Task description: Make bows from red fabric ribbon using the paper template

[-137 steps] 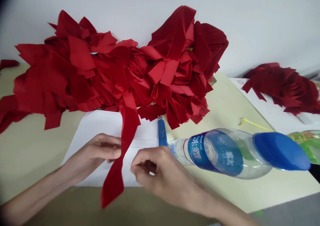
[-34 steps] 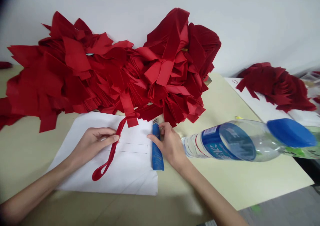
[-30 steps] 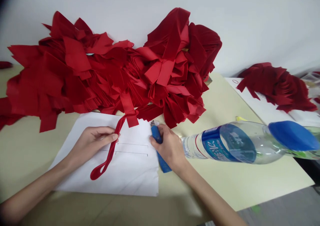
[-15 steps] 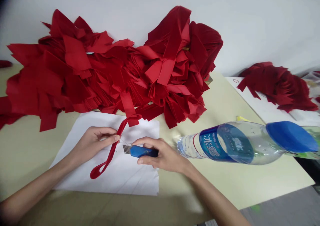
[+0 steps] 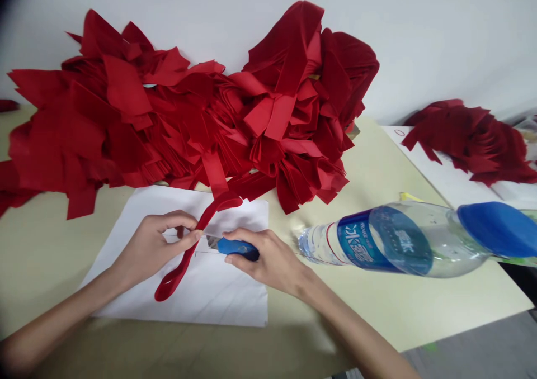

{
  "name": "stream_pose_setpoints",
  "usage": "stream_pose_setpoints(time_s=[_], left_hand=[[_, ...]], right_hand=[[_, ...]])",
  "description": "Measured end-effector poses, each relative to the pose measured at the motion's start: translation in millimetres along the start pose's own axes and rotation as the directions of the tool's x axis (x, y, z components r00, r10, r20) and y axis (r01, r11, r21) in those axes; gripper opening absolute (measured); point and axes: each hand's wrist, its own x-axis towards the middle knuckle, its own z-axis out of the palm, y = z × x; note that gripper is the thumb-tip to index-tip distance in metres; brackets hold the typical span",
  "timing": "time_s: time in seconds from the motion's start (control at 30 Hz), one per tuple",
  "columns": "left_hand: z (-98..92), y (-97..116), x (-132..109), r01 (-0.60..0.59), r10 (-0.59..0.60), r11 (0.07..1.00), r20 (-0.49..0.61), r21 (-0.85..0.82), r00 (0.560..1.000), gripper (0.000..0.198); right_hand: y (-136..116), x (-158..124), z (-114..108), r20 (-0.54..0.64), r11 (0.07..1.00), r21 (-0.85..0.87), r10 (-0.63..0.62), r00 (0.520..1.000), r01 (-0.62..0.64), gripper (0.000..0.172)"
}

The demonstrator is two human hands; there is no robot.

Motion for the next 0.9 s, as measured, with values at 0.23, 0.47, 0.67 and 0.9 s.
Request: stream_pose_setpoints(time_s=[0.23, 0.47, 0.67, 0.9], left_hand=[[6.1, -2, -3, -0.008, 0.009, 1.0, -0.074, 0.012, 0.997, 0.008], [8.2, 2, -1, 0.1, -0.115, 0.991, -0.18, -0.088, 0.977, 0.01], [6.7, 13, 4, 0.108, -0.132, 0.987, -0.224, -0.117, 0.965, 0.009], [-12.2, -5, 6, 0.116, -0.159, 0.983, -0.342, -0.143, 0.926, 0.027]], right_hand=[[4, 0, 4, -0.118, 1.0, 0.016, -0.012, 0.993, 0.014, 0.03], [4, -1, 17, -0.259, 0.993, 0.107, -0.027, 0.965, 0.056, 0.029], [-1, -2, 21, -0.41, 0.988, 0.131, -0.024, 0.912, 0.085, 0.026], [8, -3, 2, -0.603, 0.996, 0.075, 0.09, 0.793, -0.057, 0.026]])
